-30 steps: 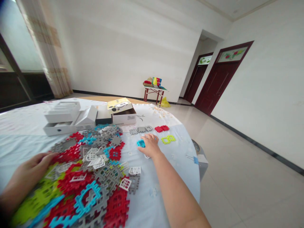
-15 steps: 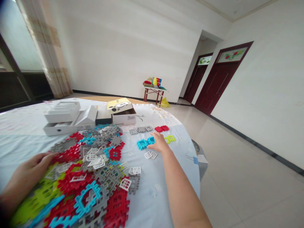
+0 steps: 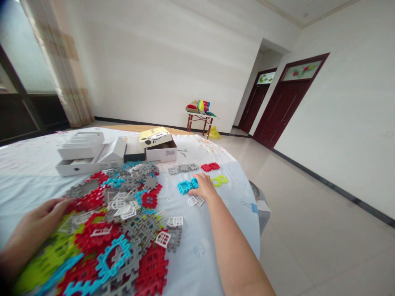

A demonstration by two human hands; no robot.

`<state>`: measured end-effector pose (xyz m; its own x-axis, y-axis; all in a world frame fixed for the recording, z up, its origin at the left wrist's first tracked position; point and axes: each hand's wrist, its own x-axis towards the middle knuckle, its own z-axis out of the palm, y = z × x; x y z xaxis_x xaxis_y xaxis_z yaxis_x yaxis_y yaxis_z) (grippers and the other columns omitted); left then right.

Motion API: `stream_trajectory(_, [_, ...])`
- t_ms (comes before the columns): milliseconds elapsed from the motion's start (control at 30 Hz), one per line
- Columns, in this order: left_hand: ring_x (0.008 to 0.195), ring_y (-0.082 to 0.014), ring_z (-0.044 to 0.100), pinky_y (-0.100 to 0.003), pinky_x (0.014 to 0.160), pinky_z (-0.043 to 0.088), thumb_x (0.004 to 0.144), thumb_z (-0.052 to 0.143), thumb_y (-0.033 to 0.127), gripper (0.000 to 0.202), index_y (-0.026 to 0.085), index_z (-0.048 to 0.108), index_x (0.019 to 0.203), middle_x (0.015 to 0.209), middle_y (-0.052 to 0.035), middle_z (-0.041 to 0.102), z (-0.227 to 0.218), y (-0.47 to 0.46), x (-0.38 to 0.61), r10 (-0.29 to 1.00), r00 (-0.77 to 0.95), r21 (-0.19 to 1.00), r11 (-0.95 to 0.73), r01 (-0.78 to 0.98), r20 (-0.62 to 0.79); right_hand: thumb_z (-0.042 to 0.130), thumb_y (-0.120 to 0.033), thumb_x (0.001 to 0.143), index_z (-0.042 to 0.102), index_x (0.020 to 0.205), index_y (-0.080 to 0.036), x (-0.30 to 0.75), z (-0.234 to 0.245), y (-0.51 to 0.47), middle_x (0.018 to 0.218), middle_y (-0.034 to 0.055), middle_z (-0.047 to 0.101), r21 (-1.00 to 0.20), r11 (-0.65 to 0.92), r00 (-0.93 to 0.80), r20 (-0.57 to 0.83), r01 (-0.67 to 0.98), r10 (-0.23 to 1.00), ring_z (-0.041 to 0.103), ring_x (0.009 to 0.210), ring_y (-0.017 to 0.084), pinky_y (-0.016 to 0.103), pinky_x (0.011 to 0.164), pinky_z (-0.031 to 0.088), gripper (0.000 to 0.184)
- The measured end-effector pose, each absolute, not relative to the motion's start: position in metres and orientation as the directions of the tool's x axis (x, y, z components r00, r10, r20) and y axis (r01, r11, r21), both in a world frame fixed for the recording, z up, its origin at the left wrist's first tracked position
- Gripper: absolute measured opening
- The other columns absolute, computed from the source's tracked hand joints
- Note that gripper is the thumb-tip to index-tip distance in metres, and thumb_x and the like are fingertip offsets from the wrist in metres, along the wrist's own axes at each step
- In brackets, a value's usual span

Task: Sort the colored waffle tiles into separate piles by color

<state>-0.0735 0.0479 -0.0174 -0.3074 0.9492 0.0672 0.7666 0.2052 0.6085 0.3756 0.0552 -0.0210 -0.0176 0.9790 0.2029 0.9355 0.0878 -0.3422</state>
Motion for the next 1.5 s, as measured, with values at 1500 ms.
stream_trajectory(1500, [0.078,-0.0195,0.057,-0.025,0.066,0.040,0.074,0.037,0.049,0.041,0.018,0.060,0.089,0.081,-0.0045,0.063,-0.021,0.048,-0.076,0.948,-0.297,0.603,0.168,0.780,0.119,0.067,-0.030,0.063,0.054,0.113,-0.035,0.345,-0.010,0.053,0.129,0.0022,0.042,-0.241,0.224,-0.176,0.207,0.944,0.962,0.024,0.123,0.026,0.044,0.097,0.019,0.052])
